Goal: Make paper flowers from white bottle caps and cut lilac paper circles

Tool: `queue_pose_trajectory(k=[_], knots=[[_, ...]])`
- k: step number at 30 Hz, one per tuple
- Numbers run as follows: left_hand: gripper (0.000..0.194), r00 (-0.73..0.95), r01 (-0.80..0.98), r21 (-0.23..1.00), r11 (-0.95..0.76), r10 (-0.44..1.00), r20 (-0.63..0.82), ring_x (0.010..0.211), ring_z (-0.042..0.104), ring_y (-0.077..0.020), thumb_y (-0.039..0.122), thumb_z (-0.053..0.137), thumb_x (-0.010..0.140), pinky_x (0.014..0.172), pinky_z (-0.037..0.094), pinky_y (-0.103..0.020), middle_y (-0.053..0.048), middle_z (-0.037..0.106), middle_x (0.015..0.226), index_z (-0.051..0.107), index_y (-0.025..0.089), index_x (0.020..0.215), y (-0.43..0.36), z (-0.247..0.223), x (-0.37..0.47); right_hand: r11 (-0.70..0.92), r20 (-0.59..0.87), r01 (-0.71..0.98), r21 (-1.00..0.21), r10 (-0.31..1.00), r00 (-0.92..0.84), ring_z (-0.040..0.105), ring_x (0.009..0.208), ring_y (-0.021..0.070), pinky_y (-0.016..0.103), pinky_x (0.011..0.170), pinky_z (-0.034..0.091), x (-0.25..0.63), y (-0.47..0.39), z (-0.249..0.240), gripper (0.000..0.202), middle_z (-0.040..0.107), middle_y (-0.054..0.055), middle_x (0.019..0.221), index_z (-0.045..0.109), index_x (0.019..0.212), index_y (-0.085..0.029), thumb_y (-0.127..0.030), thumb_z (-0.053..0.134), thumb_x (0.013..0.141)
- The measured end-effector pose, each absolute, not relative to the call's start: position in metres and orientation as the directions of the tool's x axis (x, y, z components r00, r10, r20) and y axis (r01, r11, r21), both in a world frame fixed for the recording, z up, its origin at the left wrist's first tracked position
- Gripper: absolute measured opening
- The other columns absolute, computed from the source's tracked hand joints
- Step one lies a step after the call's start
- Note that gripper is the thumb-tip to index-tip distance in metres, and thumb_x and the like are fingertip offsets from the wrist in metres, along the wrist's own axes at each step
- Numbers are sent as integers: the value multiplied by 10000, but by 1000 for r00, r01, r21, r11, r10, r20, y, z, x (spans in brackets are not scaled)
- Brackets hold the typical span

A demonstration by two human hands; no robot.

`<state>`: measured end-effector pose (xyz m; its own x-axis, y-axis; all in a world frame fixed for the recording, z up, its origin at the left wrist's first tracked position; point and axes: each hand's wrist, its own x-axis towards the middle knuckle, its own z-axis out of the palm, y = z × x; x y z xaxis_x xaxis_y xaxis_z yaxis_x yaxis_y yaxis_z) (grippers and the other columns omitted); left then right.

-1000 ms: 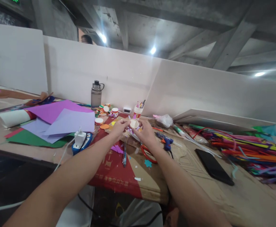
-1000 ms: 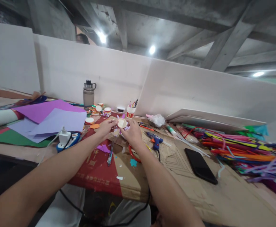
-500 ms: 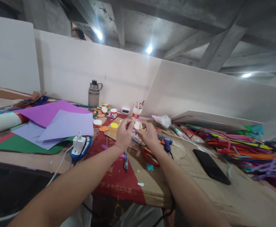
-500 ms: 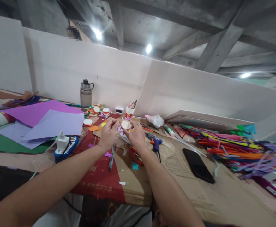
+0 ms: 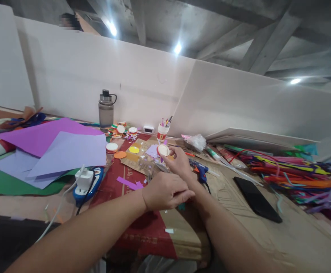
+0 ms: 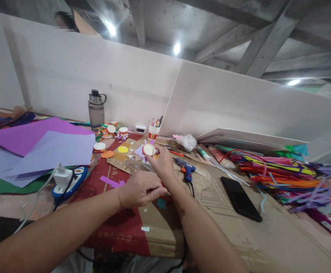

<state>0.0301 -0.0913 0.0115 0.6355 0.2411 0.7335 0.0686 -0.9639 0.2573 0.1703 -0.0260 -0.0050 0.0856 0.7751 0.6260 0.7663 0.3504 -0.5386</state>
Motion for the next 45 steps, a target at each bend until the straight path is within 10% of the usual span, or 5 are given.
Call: queue_pose_trajectory(k=[10, 32, 38, 45], knots=[[359, 668, 3, -12, -1000, -7, 744, 539, 541, -124, 336, 485, 932, 540, 386, -281, -17, 610, 566, 559, 185, 615, -97, 10, 36, 385, 650, 779, -496, 759, 39, 565, 844, 223, 353, 750, 459, 169, -30, -1, 394, 634, 91, 955, 642, 1036, -157, -434, 683, 758], [353, 635, -63, -38, -997, -69, 770, 486, 491, -108, 320, 517, 904, 492, 349, -275, 11, 534, 488, 538, 191, 576, -103, 5, 38, 327, 579, 797, -508, 814, 36, 572, 841, 235, 364, 754, 454, 161, -25, 0, 400, 638, 95, 916, 660, 1015, -144, -442, 674, 747], [397, 459, -158, 287, -945, 187, 869, 453, 454, -98, 296, 491, 887, 487, 327, -265, -1, 499, 442, 494, 191, 504, -116, 25, 30, 352, 561, 814, -463, 827, -39, 577, 847, 214, 329, 756, 436, 143, 2, 25, 352, 653, 75, 908, 666, 967, -158, -444, 654, 762], [399, 329, -174, 850, -497, 784, 526, 461, 470, -88, 352, 499, 912, 521, 367, -224, -6, 549, 480, 648, 165, 592, -115, 39, 17, 268, 514, 871, -413, 858, -20, 587, 939, 230, 331, 839, 431, 93, 62, 46, 388, 661, 104, 980, 672, 971, -160, -477, 654, 746]])
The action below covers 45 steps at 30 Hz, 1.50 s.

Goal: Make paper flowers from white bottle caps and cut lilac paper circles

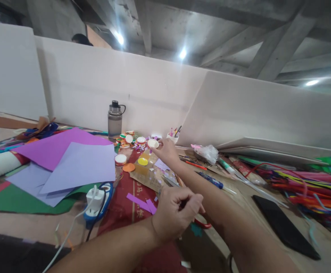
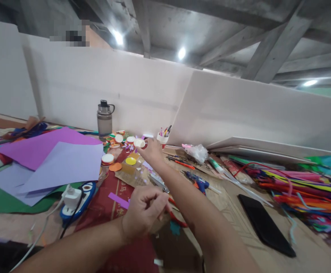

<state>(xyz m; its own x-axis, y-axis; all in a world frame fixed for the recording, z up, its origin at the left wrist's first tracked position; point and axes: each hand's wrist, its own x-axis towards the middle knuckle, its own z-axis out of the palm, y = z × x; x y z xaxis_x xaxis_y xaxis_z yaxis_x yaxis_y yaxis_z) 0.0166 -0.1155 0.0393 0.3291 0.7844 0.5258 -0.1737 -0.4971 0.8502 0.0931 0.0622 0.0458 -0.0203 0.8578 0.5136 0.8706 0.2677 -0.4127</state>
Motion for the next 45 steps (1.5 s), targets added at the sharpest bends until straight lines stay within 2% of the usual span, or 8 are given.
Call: queue_pose_trajectory(k=[5, 14, 21, 31, 38, 41, 45], knots=[[449, 284, -264, 921, -285, 890, 357, 410, 418, -74, 463, 515, 901, 466, 322, -223, 10, 480, 443, 657, 143, 621, -115, 40, 15, 154, 472, 919, -364, 881, 39, 562, 1041, 282, 368, 918, 414, 56, 108, 41, 477, 623, 156, 1068, 673, 1039, -141, -521, 614, 757], [527, 230, -386, 905, -178, 932, 281, 399, 394, -60, 567, 529, 864, 450, 295, -215, 9, 454, 426, 627, 133, 584, -114, 51, 11, 19, 377, 938, -345, 918, 120, 457, 1172, 364, 450, 937, 415, 25, 161, 27, 617, 544, 206, 1185, 615, 1148, -96, -577, 578, 762], [539, 218, -372, 911, -178, 937, 272, 405, 404, -66, 583, 526, 858, 456, 290, -223, 0, 464, 433, 633, 130, 587, -113, 53, 9, 1, 347, 939, -343, 929, 125, 432, 1204, 372, 471, 962, 405, 21, 177, 15, 606, 521, 216, 1214, 598, 1158, -90, -529, 619, 741], [523, 187, -385, 903, -189, 943, 277, 396, 398, -72, 573, 535, 853, 442, 286, -235, -3, 468, 426, 624, 143, 570, -105, 52, 10, 19, 358, 930, -367, 926, 122, 444, 1214, 385, 494, 959, 404, 16, 178, 9, 623, 527, 238, 1229, 586, 1169, -99, -546, 634, 737], [487, 150, -370, 907, -201, 951, 272, 406, 405, -70, 531, 543, 866, 461, 305, -232, 11, 468, 428, 620, 141, 585, -102, 49, 13, 3, 350, 904, -428, 922, 163, 477, 1196, 399, 495, 940, 415, 20, 173, 7, 727, 555, 264, 1204, 550, 1198, -67, -635, 598, 747], [471, 140, -357, 908, -219, 949, 284, 416, 415, -71, 512, 534, 878, 470, 314, -229, 17, 473, 438, 609, 143, 595, -98, 46, 14, 6, 352, 889, -459, 919, 176, 495, 1191, 383, 481, 963, 399, 28, 163, 10, 672, 569, 265, 1193, 562, 1173, -66, -613, 569, 783], [448, 118, -325, 911, -252, 945, 304, 431, 422, -75, 495, 527, 885, 481, 326, -227, 24, 478, 457, 599, 148, 610, -91, 43, 13, 0, 345, 862, -506, 916, 203, 535, 1160, 339, 442, 960, 402, 46, 143, 13, 517, 593, 235, 1185, 593, 1132, -99, -506, 561, 815]])
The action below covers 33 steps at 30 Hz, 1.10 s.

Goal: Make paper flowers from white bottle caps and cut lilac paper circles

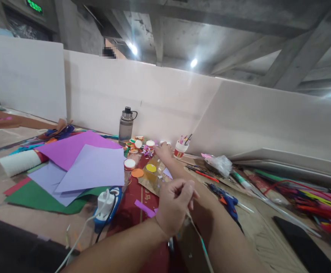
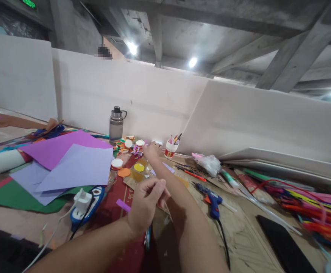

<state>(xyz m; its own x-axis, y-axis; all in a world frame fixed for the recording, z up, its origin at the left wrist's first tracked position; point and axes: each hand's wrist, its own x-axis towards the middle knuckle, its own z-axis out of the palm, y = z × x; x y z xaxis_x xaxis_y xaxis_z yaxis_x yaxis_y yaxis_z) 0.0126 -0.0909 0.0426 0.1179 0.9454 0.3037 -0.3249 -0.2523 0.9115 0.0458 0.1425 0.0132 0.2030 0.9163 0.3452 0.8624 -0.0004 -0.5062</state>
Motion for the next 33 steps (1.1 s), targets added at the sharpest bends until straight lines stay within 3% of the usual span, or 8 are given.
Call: queue_pose_trajectory(k=[8, 15, 23, 28, 33], knots=[[393, -28, -266, 899, -349, 935, 354, 461, 421, -77, 451, 540, 871, 491, 325, -224, 32, 481, 487, 605, 157, 618, -65, 40, 7, -39, 324, 801, -597, 902, 286, 567, 1064, 247, 362, 923, 404, 111, 96, 17, 378, 642, 143, 1109, 615, 1090, -143, -392, 581, 808], [361, -142, -300, 885, -356, 934, 327, 432, 393, -65, 453, 576, 824, 449, 284, -213, 38, 478, 482, 594, 159, 616, -38, 31, 4, 47, 414, 753, -656, 857, 307, 572, 935, 201, 321, 855, 426, 169, 47, 16, 307, 653, 97, 1013, 620, 1006, -137, -354, 561, 797], [314, -119, -360, 882, -303, 953, 279, 409, 372, -51, 405, 609, 795, 417, 253, -200, 41, 465, 478, 571, 152, 614, -27, 30, 2, 204, 509, 739, -642, 834, 213, 576, 794, 171, 286, 744, 444, 201, -8, -4, 200, 650, 64, 864, 630, 871, -142, -288, 508, 810], [303, -132, -269, 904, -333, 942, 308, 409, 380, -51, 368, 586, 808, 417, 256, -198, 37, 468, 468, 576, 150, 597, -22, 27, 1, 255, 491, 737, -626, 863, 119, 548, 694, 152, 275, 684, 420, 206, -20, 0, 175, 637, 22, 748, 651, 808, -159, -285, 531, 797], [303, -152, -249, 914, -320, 945, 289, 392, 366, -48, 354, 599, 802, 405, 241, -203, 38, 467, 458, 572, 147, 583, -18, 25, 2, 354, 400, 703, -617, 910, -106, 529, 655, 127, 250, 640, 399, 203, -31, 14, 195, 647, 11, 731, 675, 813, -152, -313, 565, 811]])
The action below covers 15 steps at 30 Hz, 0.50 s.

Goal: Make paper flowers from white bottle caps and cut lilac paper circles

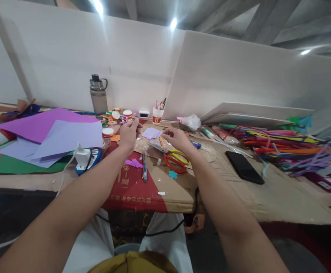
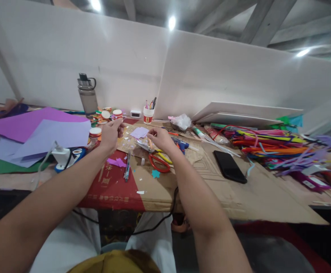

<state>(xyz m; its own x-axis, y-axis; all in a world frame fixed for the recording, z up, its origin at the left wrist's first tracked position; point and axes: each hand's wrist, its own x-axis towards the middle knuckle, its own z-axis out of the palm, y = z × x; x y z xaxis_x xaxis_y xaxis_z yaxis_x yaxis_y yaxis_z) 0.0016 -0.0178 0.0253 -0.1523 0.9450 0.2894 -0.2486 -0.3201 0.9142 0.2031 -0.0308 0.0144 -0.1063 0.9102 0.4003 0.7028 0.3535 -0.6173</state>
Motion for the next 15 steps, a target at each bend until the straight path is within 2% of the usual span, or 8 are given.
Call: queue_pose_trajectory(k=[4, 8, 11, 15], knots=[[330, -144, -220, 913, -343, 938, 317, 399, 378, -48, 394, 616, 797, 405, 253, -195, 31, 478, 462, 577, 143, 587, -14, 23, 1, 444, 303, 661, -604, 896, -325, 563, 705, 134, 245, 653, 408, 200, -48, 27, 246, 672, 16, 800, 697, 898, -167, -371, 582, 822], [317, -134, -194, 926, -323, 944, 301, 394, 364, -45, 379, 614, 793, 404, 242, -192, 35, 467, 455, 576, 143, 585, -14, 21, 1, 508, 51, 632, -585, 801, -597, 596, 789, 154, 242, 677, 436, 195, -65, 36, 413, 684, 9, 933, 679, 1086, -224, -356, 734, 699], [305, -113, -185, 932, -311, 949, 294, 388, 360, -48, 365, 605, 793, 407, 243, -201, 34, 470, 452, 571, 145, 585, -16, 22, 2, 535, -37, 686, -493, 775, -631, 598, 800, 165, 238, 660, 427, 190, -71, 33, 422, 686, -4, 930, 691, 1060, -256, -234, 766, 645], [310, -71, -149, 928, -343, 939, 336, 393, 374, -53, 371, 589, 803, 417, 249, -208, 29, 473, 449, 581, 142, 593, -18, 21, 4, 544, -47, 721, -429, 784, -619, 594, 738, 153, 228, 618, 396, 185, -68, 25, 284, 695, -25, 844, 706, 935, -260, -141, 701, 677]])
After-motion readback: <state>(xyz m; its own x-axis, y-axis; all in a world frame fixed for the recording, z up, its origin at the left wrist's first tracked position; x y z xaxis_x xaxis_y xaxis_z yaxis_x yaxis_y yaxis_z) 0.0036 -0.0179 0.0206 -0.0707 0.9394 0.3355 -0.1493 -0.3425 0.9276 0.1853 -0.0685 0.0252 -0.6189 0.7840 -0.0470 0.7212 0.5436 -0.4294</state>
